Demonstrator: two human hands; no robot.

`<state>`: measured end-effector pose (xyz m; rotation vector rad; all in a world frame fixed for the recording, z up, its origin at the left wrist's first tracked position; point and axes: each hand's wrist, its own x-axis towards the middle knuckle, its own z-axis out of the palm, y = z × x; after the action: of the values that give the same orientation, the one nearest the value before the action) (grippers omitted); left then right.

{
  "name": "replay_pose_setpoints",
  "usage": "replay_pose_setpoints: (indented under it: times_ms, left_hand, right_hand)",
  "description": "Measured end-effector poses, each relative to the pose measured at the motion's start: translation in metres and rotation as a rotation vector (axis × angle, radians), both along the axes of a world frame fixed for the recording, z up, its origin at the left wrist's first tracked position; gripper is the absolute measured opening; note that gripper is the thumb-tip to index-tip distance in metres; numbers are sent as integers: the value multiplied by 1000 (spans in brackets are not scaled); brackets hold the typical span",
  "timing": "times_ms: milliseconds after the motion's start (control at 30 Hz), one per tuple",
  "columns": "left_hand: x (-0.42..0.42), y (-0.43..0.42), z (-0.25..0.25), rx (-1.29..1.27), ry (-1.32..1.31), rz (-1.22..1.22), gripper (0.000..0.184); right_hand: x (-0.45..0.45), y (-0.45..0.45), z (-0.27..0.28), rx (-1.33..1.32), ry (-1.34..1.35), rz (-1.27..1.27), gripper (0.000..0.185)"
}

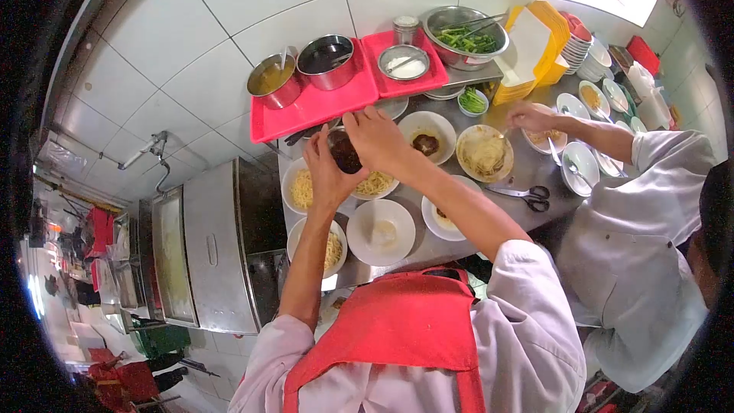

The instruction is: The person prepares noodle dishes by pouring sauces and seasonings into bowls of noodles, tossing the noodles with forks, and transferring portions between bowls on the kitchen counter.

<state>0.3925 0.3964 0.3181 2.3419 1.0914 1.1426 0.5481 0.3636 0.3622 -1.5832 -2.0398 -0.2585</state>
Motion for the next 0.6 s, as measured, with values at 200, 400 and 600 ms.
replay_pose_setpoints:
  times_ms: [200,400,600]
  left_hand:
    - [-16,-5,5,28,6,93,111]
    - [-76,-5,8,-22,49,317,108]
    - [-143,-10,-5,-46,103,447,109]
  right_hand:
    - [-15,31,-25,-319,256,51,44]
    - [-37,51,5,-347,677,236,35]
    - [-78,42,0,-10,252,274,27]
